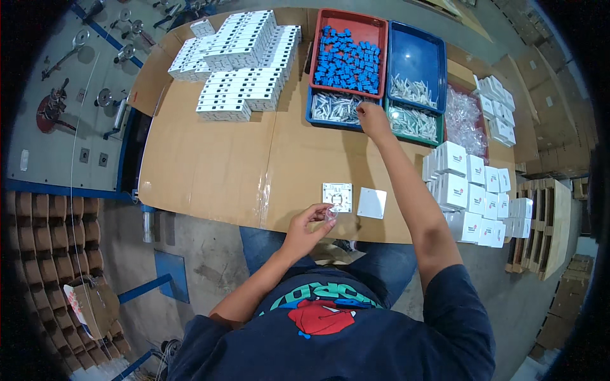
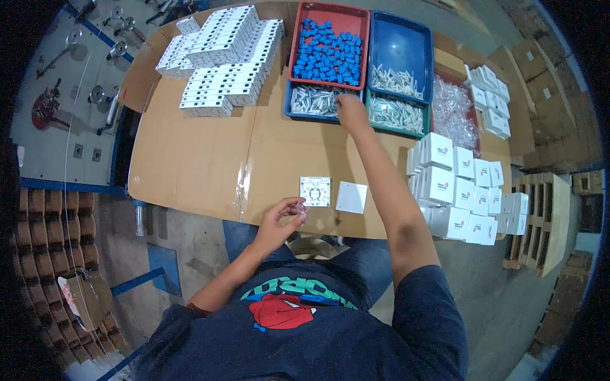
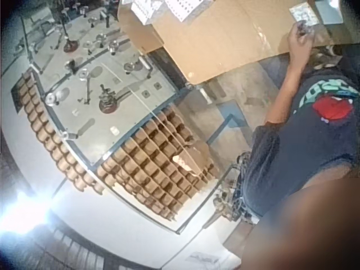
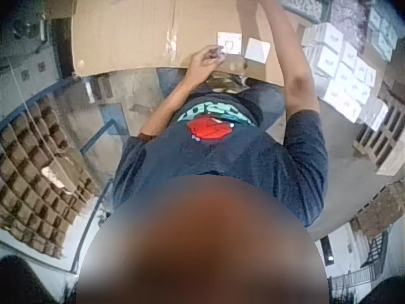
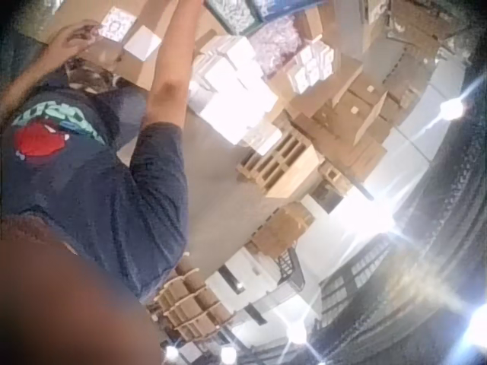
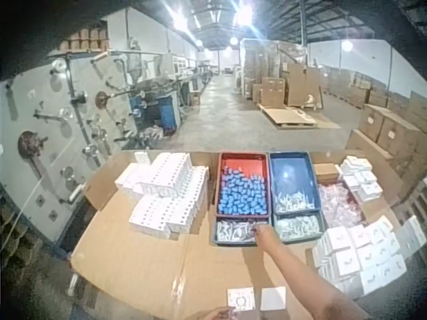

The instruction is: Assembling and packaging small hardware components into individual white boxes.

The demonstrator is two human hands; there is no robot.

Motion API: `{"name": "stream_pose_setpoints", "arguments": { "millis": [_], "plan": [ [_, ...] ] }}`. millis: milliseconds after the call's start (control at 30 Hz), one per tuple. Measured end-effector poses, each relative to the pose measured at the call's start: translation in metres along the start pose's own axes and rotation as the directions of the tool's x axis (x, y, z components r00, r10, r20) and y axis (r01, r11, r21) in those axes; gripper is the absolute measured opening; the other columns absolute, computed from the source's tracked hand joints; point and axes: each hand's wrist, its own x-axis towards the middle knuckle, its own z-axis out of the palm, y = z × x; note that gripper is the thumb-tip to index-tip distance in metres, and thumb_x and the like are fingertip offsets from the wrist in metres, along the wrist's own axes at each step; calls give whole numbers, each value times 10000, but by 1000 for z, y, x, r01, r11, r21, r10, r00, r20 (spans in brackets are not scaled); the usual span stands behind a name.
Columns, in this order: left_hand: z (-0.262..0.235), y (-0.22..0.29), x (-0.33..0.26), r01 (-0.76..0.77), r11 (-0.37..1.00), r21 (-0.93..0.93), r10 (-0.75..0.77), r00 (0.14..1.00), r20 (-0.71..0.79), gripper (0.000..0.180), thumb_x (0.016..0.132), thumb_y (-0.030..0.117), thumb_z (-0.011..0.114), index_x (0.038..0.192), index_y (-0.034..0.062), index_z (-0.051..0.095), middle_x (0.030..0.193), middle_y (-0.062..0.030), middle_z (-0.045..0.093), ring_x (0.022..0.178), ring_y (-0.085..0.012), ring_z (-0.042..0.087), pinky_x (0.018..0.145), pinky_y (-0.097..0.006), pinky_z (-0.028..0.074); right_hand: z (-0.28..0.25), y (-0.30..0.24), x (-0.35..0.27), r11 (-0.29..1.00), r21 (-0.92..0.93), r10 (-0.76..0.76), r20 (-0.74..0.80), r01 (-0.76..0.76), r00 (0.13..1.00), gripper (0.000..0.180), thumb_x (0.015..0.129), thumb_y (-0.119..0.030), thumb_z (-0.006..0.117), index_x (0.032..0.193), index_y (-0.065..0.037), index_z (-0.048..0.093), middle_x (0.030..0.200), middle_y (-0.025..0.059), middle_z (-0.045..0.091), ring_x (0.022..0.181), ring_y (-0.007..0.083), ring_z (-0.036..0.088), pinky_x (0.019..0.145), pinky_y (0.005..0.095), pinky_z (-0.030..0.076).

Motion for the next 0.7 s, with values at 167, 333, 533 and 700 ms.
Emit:
{"name": "stream_pose_setpoints", "arguments": {
  "millis": [167, 333, 533, 700],
  "plan": [
    [-12, -7, 9, -3, 1000, 6, 4, 997, -74, 385, 923, 89, 753, 1282, 6, 640, 1088, -84, 732, 979, -135, 682, 909, -300, 536, 25, -1, 12, 982, -152, -104, 48, 110, 993, 197, 826, -70, 688, 1021, -54, 709, 1059, 172, 651, 1010, 404, 645, 861, 510, 541],
    [-17, -2, 23, -5, 1000, -21, 3, 996, -88, 378, 922, 85, 754, 1275, 9, 645, 1080, -79, 733, 977, -136, 684, 907, -303, 538, 29, 10, 17, 987, -140, -66, 90, 78, 994, 195, 816, -23, 661, 1006, -56, 690, 1041, 183, 616, 979, 422, 633, 826, 518, 536],
    [-18, -6, 36, -5, 999, -40, 1, 995, -96, 381, 921, 83, 756, 1276, 6, 643, 1066, -75, 737, 967, -138, 690, 907, -302, 541, 17, 12, 30, 994, 99, -36, -21, 38, 999, 220, 831, -17, 651, 1038, -48, 716, 916, 220, 705, 908, 405, 688, 786, 488, 547],
    [-18, -2, 38, -8, 998, -63, 1, 994, -112, 377, 923, 87, 754, 1273, -1, 642, 1064, -74, 736, 970, -137, 690, 908, -301, 541, 4, 6, 30, 988, 121, 97, -15, -95, 995, 186, 876, -75, 670, 1044, -57, 748, 922, 199, 731, 874, 378, 708, 771, 451, 551]
  ]
}}
